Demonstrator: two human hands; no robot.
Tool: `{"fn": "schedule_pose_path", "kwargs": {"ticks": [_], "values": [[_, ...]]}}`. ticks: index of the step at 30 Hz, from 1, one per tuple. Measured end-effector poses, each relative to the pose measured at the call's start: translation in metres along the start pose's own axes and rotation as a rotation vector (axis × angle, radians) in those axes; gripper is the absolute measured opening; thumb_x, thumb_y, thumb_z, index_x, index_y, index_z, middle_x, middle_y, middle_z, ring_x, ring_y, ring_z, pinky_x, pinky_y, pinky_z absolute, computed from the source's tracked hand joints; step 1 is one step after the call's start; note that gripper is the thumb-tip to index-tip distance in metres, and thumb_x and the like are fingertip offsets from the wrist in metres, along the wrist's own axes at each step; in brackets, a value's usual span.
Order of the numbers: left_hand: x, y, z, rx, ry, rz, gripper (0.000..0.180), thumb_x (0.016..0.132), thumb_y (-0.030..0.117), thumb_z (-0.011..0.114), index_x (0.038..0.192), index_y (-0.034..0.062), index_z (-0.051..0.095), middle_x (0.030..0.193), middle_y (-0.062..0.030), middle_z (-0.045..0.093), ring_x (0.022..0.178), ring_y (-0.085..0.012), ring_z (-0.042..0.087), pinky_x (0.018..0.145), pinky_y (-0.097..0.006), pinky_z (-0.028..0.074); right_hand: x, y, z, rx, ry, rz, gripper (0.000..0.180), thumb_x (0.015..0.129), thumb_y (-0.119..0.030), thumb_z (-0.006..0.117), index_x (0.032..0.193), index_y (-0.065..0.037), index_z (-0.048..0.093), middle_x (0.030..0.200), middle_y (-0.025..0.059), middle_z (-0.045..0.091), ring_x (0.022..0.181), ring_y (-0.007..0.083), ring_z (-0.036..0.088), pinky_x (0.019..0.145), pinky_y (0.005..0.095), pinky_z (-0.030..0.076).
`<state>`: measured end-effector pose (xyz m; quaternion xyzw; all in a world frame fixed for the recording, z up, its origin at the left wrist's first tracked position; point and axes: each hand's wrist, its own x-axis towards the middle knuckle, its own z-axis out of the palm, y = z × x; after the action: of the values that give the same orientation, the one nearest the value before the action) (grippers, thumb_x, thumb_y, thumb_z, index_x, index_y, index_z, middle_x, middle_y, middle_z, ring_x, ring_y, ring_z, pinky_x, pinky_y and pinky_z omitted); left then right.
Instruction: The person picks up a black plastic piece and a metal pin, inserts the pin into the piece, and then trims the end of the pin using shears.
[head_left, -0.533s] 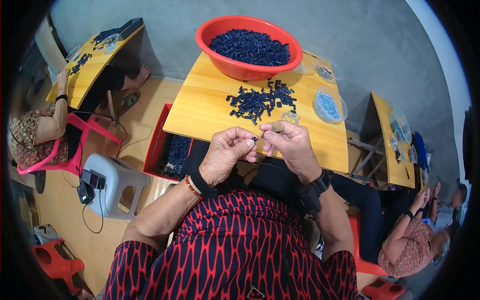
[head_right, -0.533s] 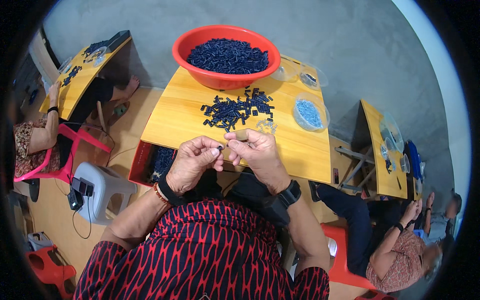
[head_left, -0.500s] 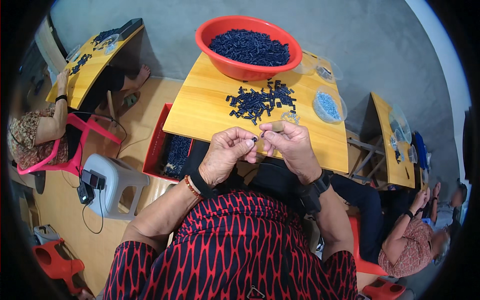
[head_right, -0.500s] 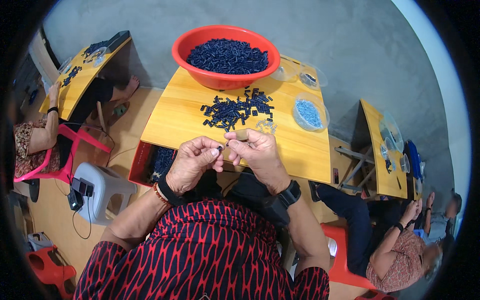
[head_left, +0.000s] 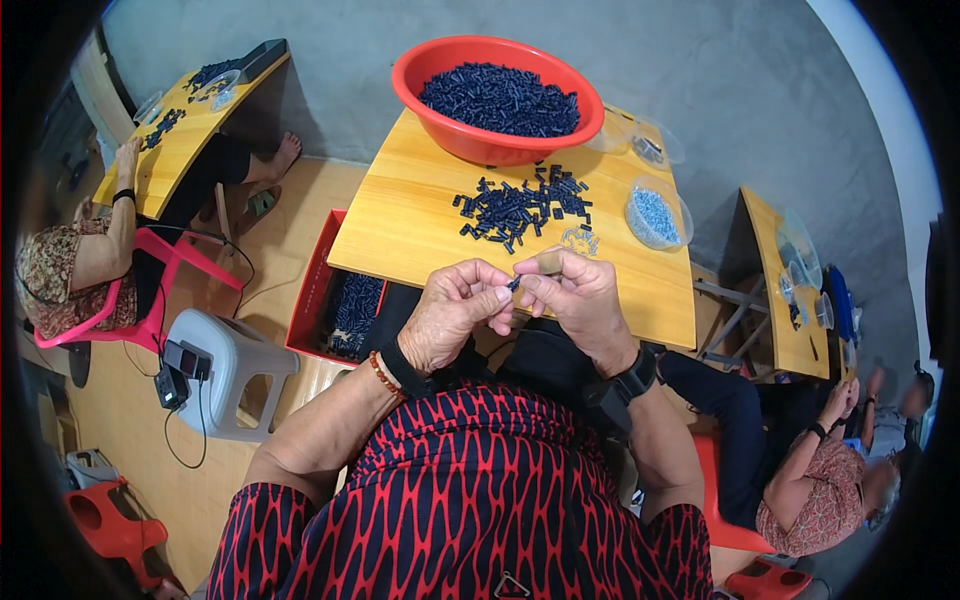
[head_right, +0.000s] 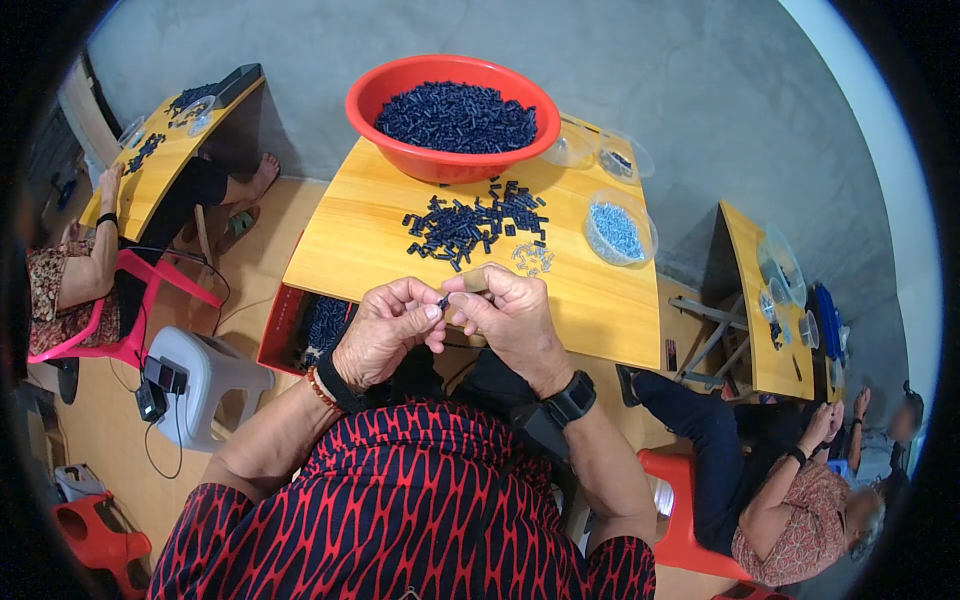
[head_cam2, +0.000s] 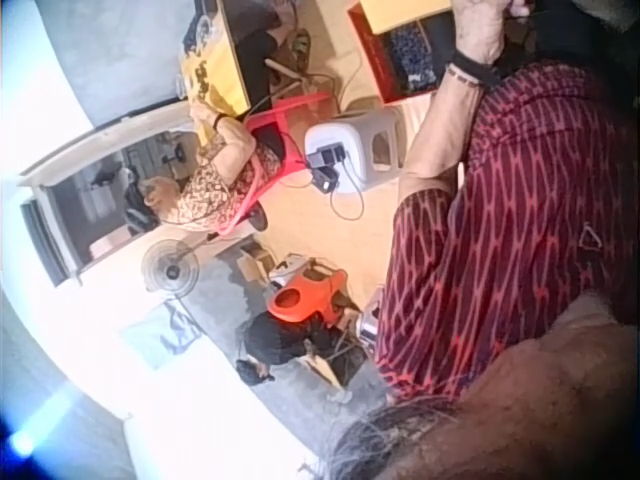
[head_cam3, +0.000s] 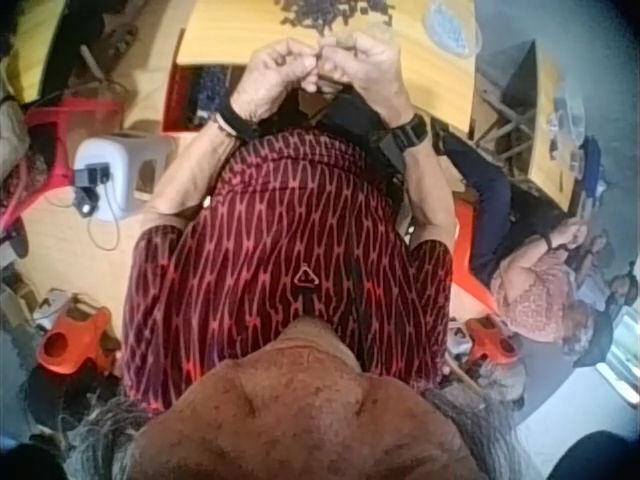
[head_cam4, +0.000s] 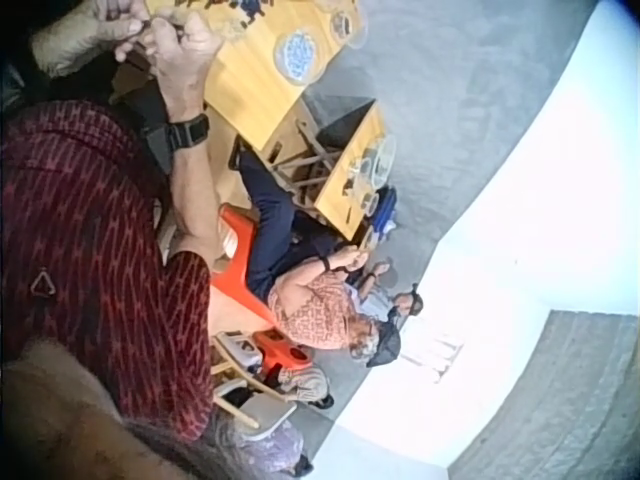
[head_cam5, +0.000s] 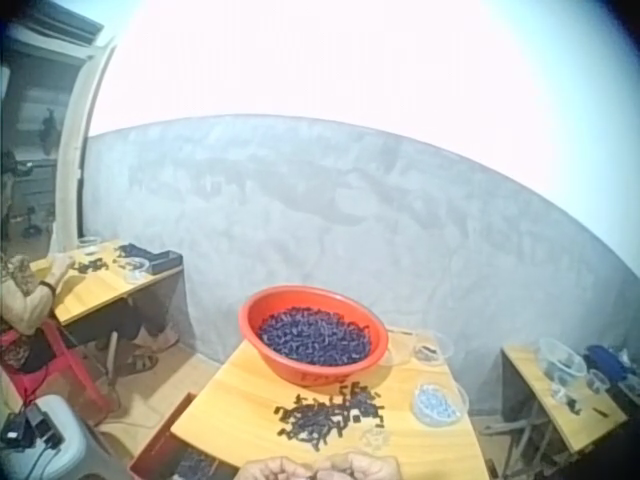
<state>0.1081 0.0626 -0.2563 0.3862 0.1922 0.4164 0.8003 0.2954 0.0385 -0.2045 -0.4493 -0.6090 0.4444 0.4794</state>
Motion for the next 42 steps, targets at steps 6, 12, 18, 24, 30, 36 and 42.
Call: {"fn": "schedule_pose_path", "kwargs": {"ticks": [6,12,18,24,30,36,42], "values": [[-0.002,0.002,0.0,-0.022,0.004,-0.017,0.011,0.093,0.009,0.064,0.1,0.0008,0.062,0.09,-0.0087,0.068,0.073,-0.0138,0.066,0.066,-0.03,0.058,-0.001,-0.002,0.003,-0.021,0.015,-0.001,0.01,0.091,0.0,0.063,0.099,0.004,0.068,0.08,0.0043,0.067,0.064,0.0051,0.059,0.058,0.0193,0.05],[-0.003,0.003,0.002,-0.029,-0.003,-0.035,0.012,0.092,0.009,0.065,0.099,-0.0001,0.062,0.088,-0.0099,0.068,0.07,-0.0143,0.067,0.063,-0.03,0.059,-0.003,-0.004,0.003,-0.049,-0.007,-0.019,0.007,0.09,0.001,0.064,0.094,0.006,0.066,0.088,0.0069,0.067,0.065,0.0058,0.06,0.058,0.0199,0.051],[-0.005,0.002,0.006,0.001,0.006,-0.031,0.012,0.092,0.009,0.066,0.099,0.0001,0.062,0.087,-0.0097,0.068,0.07,-0.0142,0.067,0.063,-0.03,0.059,-0.005,-0.006,0.002,-0.107,-0.065,0.0,0.006,0.09,0.002,0.063,0.093,0.006,0.066,0.089,0.0065,0.064,0.068,0.0069,0.061,0.06,0.0208,0.051],[-0.004,0.003,0.01,-0.001,-0.012,-0.02,0.009,0.093,0.009,0.065,0.098,0.0022,0.061,0.087,-0.0081,0.067,0.071,-0.0135,0.066,0.064,-0.028,0.058,-0.007,-0.006,0.0,-0.074,-0.1,-0.02,0.011,0.089,0.003,0.063,0.099,0.005,0.068,0.086,0.0045,0.062,0.072,0.008,0.062,0.065,0.0219,0.052],[-0.004,0.004,0.006,-0.02,0.032,-0.056,0.007,0.094,0.009,0.062,0.097,0.0036,0.06,0.085,-0.0062,0.066,0.07,-0.0125,0.065,0.062,-0.028,0.057,-0.006,-0.009,0.004,-0.118,-0.086,-0.049,0.021,0.086,0.005,0.065,0.108,0.007,0.067,0.087,0.0047,0.062,0.074,0.0088,0.062,0.068,0.0237,0.053],[-0.001,-0.002,0.001,-0.119,0.059,-0.031,0.005,0.092,0.007,0.062,0.095,0.0036,0.062,0.088,-0.0055,0.066,0.074,-0.0135,0.064,0.067,-0.029,0.056,-0.008,-0.02,0.011,-0.39,-0.069,-0.174,0.038,0.078,-0.001,0.075,0.112,0.006,0.062,0.086,0.0092,0.061,0.071,0.0149,0.064,0.065,0.0268,0.052],[-0.002,-0.001,0.001,-0.188,0.043,-0.072,0.004,0.092,0.006,0.061,0.093,0.0027,0.063,0.09,-0.0064,0.067,0.08,-0.0153,0.065,0.075,-0.032,0.056,-0.003,-0.013,0.016,-0.69,-0.087,-0.304,0.034,0.073,-0.006,0.076,0.103,0.003,0.062,0.082,0.015,0.057,0.071,0.0307,0.063,0.061,0.039,0.049]]}}
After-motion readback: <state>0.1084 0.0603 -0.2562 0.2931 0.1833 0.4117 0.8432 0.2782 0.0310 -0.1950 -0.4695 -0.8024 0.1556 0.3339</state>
